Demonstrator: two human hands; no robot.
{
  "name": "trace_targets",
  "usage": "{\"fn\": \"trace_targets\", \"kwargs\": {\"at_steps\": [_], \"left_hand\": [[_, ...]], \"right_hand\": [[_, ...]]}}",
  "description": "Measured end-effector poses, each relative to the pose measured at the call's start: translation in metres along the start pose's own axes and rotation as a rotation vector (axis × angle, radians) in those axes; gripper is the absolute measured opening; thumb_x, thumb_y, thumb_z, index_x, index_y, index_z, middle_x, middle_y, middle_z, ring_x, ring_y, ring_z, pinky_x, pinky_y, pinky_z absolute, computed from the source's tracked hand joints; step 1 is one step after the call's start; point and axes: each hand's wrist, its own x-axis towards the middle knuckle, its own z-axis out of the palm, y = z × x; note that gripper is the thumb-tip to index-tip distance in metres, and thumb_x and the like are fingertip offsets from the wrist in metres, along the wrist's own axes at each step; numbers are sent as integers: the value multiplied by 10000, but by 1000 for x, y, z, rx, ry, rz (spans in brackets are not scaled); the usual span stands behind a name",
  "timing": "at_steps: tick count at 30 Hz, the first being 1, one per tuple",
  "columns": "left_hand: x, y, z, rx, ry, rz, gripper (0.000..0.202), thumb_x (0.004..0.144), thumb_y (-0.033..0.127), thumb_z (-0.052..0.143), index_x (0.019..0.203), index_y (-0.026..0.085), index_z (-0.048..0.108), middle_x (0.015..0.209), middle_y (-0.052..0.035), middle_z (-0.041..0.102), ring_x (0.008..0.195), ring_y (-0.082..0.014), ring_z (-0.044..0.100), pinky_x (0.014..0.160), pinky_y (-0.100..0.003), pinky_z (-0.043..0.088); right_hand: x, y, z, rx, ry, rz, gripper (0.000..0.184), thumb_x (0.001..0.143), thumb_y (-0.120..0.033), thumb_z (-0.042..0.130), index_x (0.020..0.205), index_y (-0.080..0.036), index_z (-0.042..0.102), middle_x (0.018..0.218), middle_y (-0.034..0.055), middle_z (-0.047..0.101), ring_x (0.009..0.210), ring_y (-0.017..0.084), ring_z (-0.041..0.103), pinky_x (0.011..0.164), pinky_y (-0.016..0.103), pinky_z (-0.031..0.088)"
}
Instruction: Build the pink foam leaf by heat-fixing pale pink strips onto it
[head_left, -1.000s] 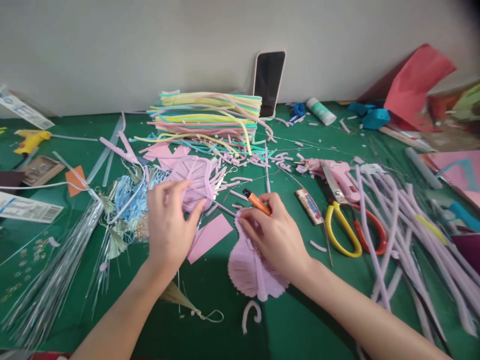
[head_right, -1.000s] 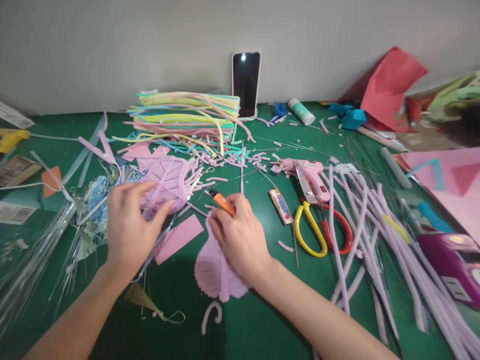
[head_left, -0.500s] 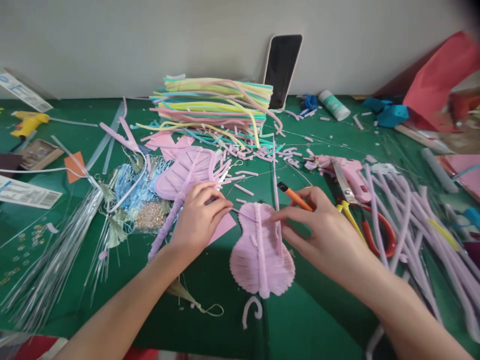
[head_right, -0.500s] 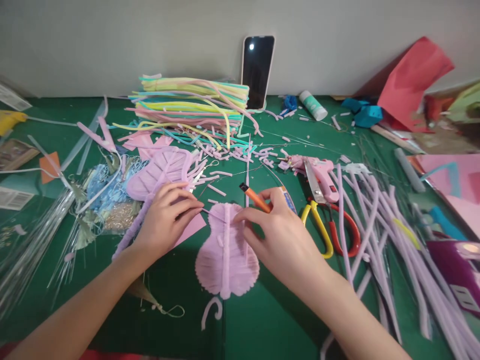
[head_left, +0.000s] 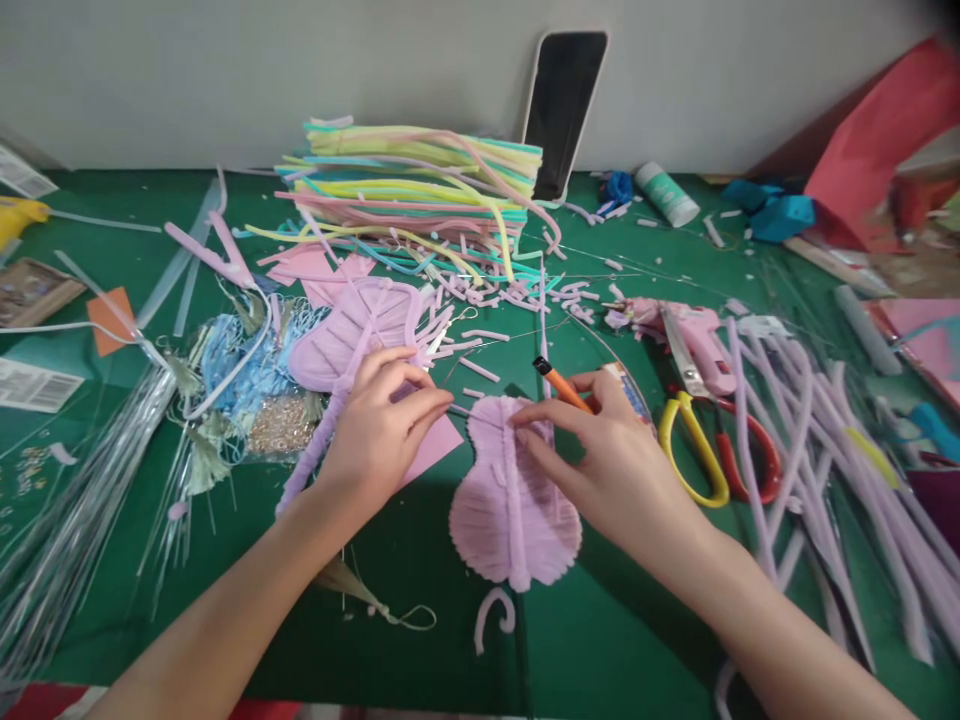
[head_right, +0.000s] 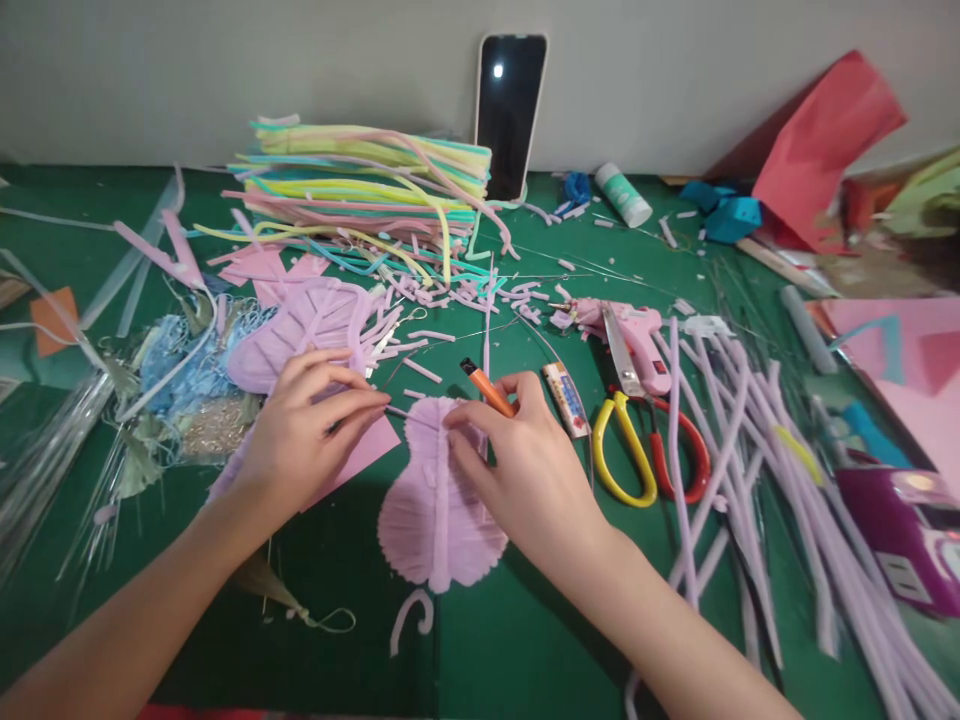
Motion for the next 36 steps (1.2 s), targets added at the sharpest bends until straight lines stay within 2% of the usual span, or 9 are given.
{"fn": "trace_targets", "kwargs": {"at_steps": [6,9,15,19,22,26,33,36], "left_hand": [[0,-2,3,12,-15,-7,89,833,156,639,845,195,718,847,-47,629,1082,-240,534,932,-429,473],[-1,-3,5,6,-20,-13,85,833,160,640,847,192,717,846,-47,631,1085,-241,533,925,-424,476],[1,-4,2,-6,-55,-34,93,853,192,622,852,201,715,862,-49,645,1092,-243,527,924,-427,482],[4,-7,-10,34,-16,-52,90,849,202,630,832,223,716,853,-36,655,1097,-244,536,944,-443,466],[6,-7,-18,42,16,-80,84,842,193,638,828,226,714,851,-28,658,1114,-240,541,948,-434,466],[6,-4,-21,24,35,-50,79,842,198,642,835,233,711,844,-20,654,1115,-234,545,951,-426,468],[5,4,-17,-29,-1,17,87,844,172,633,862,219,704,871,-37,653,1128,-237,526,953,-431,474],[5,0,-23,-6,-64,20,93,860,223,618,879,236,708,859,-35,661,1122,-249,527,992,-486,434]], "right_hand": [[1,2,7,18,16,-31,178,868,-291,551,967,-254,695,1004,84,440,869,207,573,740,361,527],[1,2,9,28,24,-25,178,867,-280,549,967,-250,693,1001,88,438,930,231,567,752,373,526],[0,1,9,68,21,-11,211,871,-300,543,1009,-270,700,1009,98,443,982,248,548,726,363,536],[0,0,9,82,87,-3,224,866,-333,562,1034,-301,707,993,86,426,963,238,540,730,366,535],[2,0,10,110,133,0,191,846,-348,599,976,-290,727,979,76,415,935,224,544,777,384,522],[2,-2,13,152,142,-12,180,832,-354,624,951,-270,729,1003,80,431,1006,235,537,869,406,491],[2,-6,15,175,125,-36,128,844,-294,605,880,-253,720,1005,83,449,1023,243,535,839,394,497],[2,-7,15,190,107,-41,133,852,-285,590,868,-237,713,991,86,457,1003,239,548,820,385,509]]}}
